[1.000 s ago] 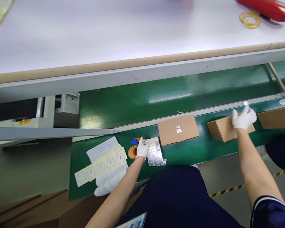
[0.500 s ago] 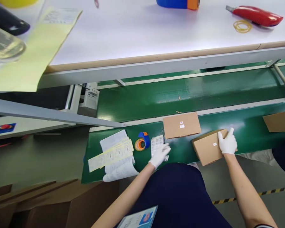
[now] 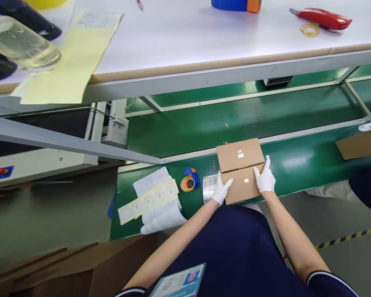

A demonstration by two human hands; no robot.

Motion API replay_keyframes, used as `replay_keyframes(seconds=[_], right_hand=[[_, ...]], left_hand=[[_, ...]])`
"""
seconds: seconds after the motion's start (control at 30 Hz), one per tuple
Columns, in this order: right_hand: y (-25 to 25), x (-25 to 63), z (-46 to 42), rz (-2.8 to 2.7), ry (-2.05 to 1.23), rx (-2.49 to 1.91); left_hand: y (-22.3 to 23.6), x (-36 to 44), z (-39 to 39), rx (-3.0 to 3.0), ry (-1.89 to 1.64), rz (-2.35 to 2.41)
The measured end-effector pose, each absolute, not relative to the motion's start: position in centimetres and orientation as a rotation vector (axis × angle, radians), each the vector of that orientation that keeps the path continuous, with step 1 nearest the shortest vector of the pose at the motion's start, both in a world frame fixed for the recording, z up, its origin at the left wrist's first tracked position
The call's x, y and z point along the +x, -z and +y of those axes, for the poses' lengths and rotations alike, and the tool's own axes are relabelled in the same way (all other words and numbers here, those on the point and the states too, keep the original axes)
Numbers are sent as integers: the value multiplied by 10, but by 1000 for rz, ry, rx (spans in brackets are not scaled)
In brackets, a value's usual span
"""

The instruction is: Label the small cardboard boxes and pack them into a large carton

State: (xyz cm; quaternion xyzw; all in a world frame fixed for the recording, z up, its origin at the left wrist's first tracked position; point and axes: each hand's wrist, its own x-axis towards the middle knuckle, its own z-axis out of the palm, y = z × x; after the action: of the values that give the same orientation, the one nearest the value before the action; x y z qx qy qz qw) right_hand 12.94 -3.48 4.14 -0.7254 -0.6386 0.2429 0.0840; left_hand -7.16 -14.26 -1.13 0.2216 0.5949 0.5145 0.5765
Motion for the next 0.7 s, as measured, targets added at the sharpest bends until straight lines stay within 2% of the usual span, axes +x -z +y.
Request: replay_keyframes(seconds=[0.2,0.43,0.7], right_hand=[[-59,150,-36,-2046,-598,-1761],[-77,159,-51,-2128,-1321,-1700],[-67,142,-55,-2303,-1361,-1633]], left_hand=[[1,-73,-143,554,-1242,1329],[4,-78,-160,603,-1151,1348],[3,-78,-172,598,-1109,1293]])
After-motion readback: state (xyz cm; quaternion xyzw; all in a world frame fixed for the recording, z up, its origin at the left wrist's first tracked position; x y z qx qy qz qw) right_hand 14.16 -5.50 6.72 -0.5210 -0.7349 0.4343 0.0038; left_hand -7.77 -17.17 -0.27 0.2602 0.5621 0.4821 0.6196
